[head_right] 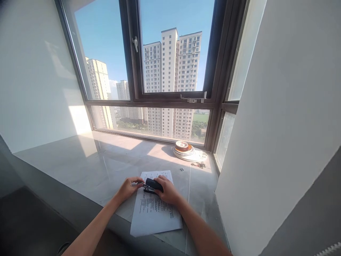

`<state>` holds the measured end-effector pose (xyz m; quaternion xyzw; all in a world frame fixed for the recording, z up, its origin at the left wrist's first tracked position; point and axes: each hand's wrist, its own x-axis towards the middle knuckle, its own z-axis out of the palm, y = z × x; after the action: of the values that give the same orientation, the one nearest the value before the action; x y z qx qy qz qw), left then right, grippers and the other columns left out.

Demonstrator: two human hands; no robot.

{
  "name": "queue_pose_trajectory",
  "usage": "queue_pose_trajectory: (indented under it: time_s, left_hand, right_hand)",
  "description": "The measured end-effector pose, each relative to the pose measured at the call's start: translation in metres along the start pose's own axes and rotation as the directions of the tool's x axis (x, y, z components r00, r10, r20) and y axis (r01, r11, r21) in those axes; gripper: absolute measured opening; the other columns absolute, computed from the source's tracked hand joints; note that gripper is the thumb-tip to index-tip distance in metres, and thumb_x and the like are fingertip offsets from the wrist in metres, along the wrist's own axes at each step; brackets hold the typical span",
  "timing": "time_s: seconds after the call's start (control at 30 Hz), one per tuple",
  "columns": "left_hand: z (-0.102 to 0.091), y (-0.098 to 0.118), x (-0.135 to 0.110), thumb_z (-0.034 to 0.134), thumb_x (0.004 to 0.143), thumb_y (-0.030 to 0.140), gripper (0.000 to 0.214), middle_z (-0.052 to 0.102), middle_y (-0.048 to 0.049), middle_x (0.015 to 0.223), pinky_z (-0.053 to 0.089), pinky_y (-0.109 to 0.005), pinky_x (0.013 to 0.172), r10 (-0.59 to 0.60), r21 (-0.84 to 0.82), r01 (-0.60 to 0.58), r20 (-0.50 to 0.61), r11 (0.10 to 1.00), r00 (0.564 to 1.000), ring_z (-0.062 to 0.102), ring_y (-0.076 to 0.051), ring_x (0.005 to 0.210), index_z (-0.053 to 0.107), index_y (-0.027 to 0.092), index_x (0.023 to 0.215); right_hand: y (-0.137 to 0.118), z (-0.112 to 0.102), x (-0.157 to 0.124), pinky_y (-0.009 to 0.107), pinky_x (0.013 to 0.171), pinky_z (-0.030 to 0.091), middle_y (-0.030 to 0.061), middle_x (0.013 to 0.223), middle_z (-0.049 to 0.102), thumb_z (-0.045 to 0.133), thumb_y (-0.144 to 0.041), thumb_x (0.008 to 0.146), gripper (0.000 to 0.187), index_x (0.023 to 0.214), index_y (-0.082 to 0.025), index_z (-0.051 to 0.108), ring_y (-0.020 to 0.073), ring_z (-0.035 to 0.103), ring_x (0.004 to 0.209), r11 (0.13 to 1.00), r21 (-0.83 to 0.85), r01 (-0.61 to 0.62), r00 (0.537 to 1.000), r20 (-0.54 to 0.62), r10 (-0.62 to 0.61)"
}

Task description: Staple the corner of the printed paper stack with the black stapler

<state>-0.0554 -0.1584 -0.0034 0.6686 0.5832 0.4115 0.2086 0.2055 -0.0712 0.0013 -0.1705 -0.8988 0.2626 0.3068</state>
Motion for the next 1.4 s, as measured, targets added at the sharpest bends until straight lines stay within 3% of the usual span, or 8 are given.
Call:
queue_pose_trajectory:
  time_s: [0.3, 1.0, 1.23, 1.4]
  left_hand:
    - [-0.001, -0.002, -0.003, 0.071, 0.086, 0.041, 0.027, 0.081, -0.0080, 0.105, 0.053, -0.035, 0.084, -0.009, 0.011, 0.009, 0.018, 1.000, 1.000, 0.072, -0.027, 0.097, 0.083, 0.020, 0.100]
    - [-0.005, -0.003, -0.007, 0.071, 0.086, 0.046, 0.031, 0.080, -0.0082, 0.102, 0.056, -0.036, 0.084, -0.018, -0.024, 0.019, 0.018, 1.000, 1.000, 0.069, -0.025, 0.090, 0.082, 0.020, 0.098]
    - [-0.016, 0.000, -0.011, 0.079, 0.079, 0.044, 0.029, 0.081, -0.0080, 0.102, 0.055, -0.040, 0.097, -0.082, -0.165, 0.077, -0.020, 0.983, 0.996, 0.074, -0.028, 0.102, 0.083, 0.022, 0.096]
    - [-0.010, 0.002, -0.011, 0.088, 0.066, 0.039, 0.041, 0.082, -0.0069, 0.098, 0.054, -0.043, 0.097, -0.055, -0.203, 0.063, 0.045, 0.977, 0.998, 0.073, -0.029, 0.100, 0.082, 0.021, 0.103]
  right_hand:
    - [0.001, -0.001, 0.000, 0.042, 0.098, 0.049, 0.0095, 0.115, 0.064, 0.071, -0.016, 0.086, 0.042, 0.127, -0.022, 0.066, 0.0268, 0.059, 0.108, 1.000, 0.007, -0.002, 1.000, -0.001, 0.002]
    - [0.000, -0.001, 0.000, 0.039, 0.096, 0.048, 0.0077, 0.111, 0.063, 0.071, -0.014, 0.086, 0.040, 0.124, -0.023, 0.066, 0.0249, 0.059, 0.106, 1.000, 0.018, -0.006, 1.000, 0.005, 0.006]
    - [-0.001, -0.009, 0.003, 0.037, 0.094, 0.048, 0.0052, 0.109, 0.064, 0.071, -0.014, 0.080, 0.033, 0.112, -0.022, 0.072, 0.0235, 0.060, 0.103, 0.979, 0.190, -0.075, 0.995, -0.044, 0.085]
    - [-0.014, -0.007, 0.002, 0.034, 0.087, 0.047, 0.0042, 0.104, 0.063, 0.075, -0.022, 0.080, 0.036, 0.116, -0.023, 0.073, 0.0220, 0.060, 0.096, 0.968, 0.246, 0.041, 0.999, -0.009, -0.040]
